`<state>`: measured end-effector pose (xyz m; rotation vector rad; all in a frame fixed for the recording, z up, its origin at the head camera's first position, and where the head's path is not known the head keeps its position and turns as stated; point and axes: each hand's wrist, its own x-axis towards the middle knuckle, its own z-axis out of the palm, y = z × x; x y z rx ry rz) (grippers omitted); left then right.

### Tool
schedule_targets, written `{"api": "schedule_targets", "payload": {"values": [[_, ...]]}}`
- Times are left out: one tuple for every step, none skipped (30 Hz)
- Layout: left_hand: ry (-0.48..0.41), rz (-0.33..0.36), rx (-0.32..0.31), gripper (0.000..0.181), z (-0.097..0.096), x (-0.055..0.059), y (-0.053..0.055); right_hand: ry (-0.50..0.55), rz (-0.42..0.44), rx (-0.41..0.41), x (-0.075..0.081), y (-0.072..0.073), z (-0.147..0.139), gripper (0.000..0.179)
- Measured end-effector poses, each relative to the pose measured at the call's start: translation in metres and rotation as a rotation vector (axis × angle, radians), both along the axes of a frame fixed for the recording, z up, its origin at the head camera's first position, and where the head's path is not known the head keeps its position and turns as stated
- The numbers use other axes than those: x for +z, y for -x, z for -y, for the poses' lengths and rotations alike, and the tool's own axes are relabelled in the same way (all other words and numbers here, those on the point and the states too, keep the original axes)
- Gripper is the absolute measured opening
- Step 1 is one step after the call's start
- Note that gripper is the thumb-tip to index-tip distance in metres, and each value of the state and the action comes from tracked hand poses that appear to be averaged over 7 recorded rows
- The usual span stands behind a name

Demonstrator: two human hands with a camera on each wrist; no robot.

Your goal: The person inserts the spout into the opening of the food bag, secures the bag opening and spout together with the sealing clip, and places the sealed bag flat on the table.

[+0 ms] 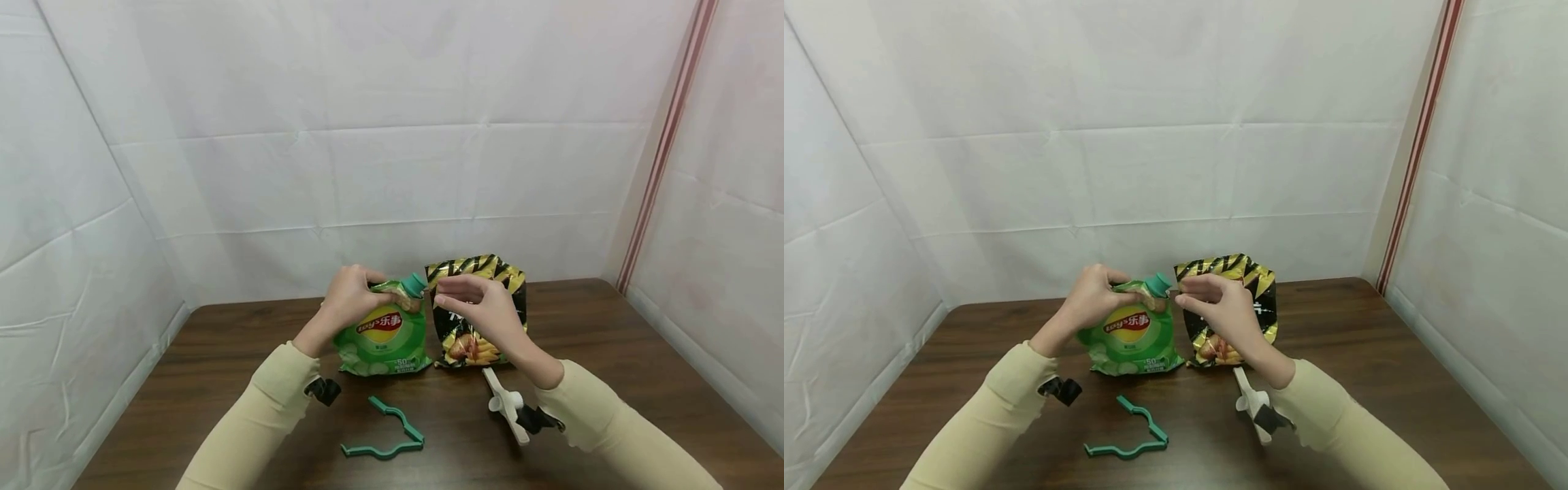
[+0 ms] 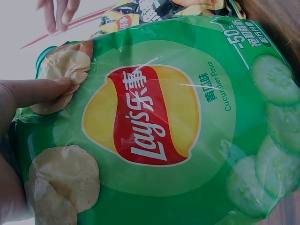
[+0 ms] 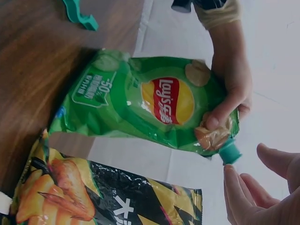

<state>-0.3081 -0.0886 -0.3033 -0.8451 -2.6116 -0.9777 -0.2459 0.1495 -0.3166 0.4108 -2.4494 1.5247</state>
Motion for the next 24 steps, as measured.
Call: {"api": "schedule_targets", "payload": {"values": [[0.002,0.001,0.006,0.013,0.000,0.001,0.000,-0.008,0.004,0.007,0.000,-0.003,-0.001,0.041],[0.004,0.001,0.011,0.013,0.000,0.001,0.000,-0.013,0.011,0.015,0.000,-0.006,-0.002,0.040],[0.007,0.002,0.015,0.014,0.001,0.001,0.000,-0.017,0.018,0.020,-0.001,-0.009,-0.003,0.038],[0.010,0.003,0.018,0.014,0.001,0.001,0.000,-0.023,0.023,0.025,-0.002,-0.013,-0.003,0.037],[0.011,0.003,0.021,0.014,0.001,0.001,0.000,-0.024,0.030,0.030,-0.003,-0.015,-0.003,0.036],[0.013,0.005,0.023,0.014,0.001,0.001,0.000,-0.025,0.037,0.035,-0.003,-0.018,-0.003,0.036],[0.016,0.005,0.027,0.014,0.001,0.000,0.000,-0.023,0.041,0.041,-0.005,-0.020,-0.003,0.035],[0.015,0.006,0.025,0.014,0.002,0.000,0.000,-0.018,0.047,0.047,-0.007,-0.022,-0.002,0.035],[0.016,0.006,0.026,0.014,0.002,0.000,0.000,-0.012,0.054,0.056,-0.009,-0.025,-0.002,0.034],[0.018,0.003,0.028,0.014,0.002,0.000,0.000,-0.006,0.064,0.064,-0.011,-0.027,-0.002,0.034],[0.020,0.000,0.028,0.013,0.002,-0.001,0.000,0.005,0.076,0.076,-0.013,-0.028,-0.002,0.035],[0.021,-0.002,0.028,0.013,0.002,-0.001,0.000,0.009,0.087,0.085,-0.016,-0.030,-0.002,0.035],[0.022,-0.005,0.028,0.013,0.002,-0.001,0.000,0.010,0.098,0.093,-0.019,-0.032,-0.002,0.035],[0.024,-0.007,0.029,0.013,0.002,-0.001,0.000,0.006,0.109,0.098,-0.023,-0.033,-0.002,0.036],[0.025,-0.008,0.032,0.012,0.002,-0.001,0.000,-0.002,0.117,0.102,-0.026,-0.034,-0.002,0.036],[0.025,-0.009,0.031,0.012,0.002,-0.001,0.000,-0.009,0.121,0.105,-0.029,-0.034,-0.002,0.037],[0.024,-0.008,0.030,0.012,0.002,-0.001,0.000,-0.016,0.124,0.109,-0.033,-0.034,-0.002,0.037],[0.023,-0.009,0.030,0.013,0.002,-0.001,-0.001,-0.029,0.124,0.112,-0.036,-0.035,-0.002,0.036],[0.023,-0.010,0.030,0.013,0.002,-0.001,-0.001,-0.032,0.125,0.119,-0.039,-0.036,-0.002,0.036],[0.023,-0.011,0.031,0.013,0.002,-0.001,-0.001,-0.035,0.127,0.126,-0.042,-0.037,-0.002,0.035],[0.023,-0.011,0.030,0.013,0.002,-0.001,-0.001,-0.036,0.126,0.135,-0.045,-0.038,-0.002,0.035],[0.024,-0.012,0.029,0.013,0.001,-0.002,0.000,-0.036,0.127,0.144,-0.048,-0.039,-0.002,0.034],[0.025,-0.014,0.030,0.013,0.001,-0.002,0.000,-0.033,0.131,0.156,-0.051,-0.041,-0.001,0.033],[0.027,-0.015,0.029,0.013,0.001,-0.002,0.000,-0.031,0.135,0.167,-0.053,-0.042,-0.001,0.033]]}}
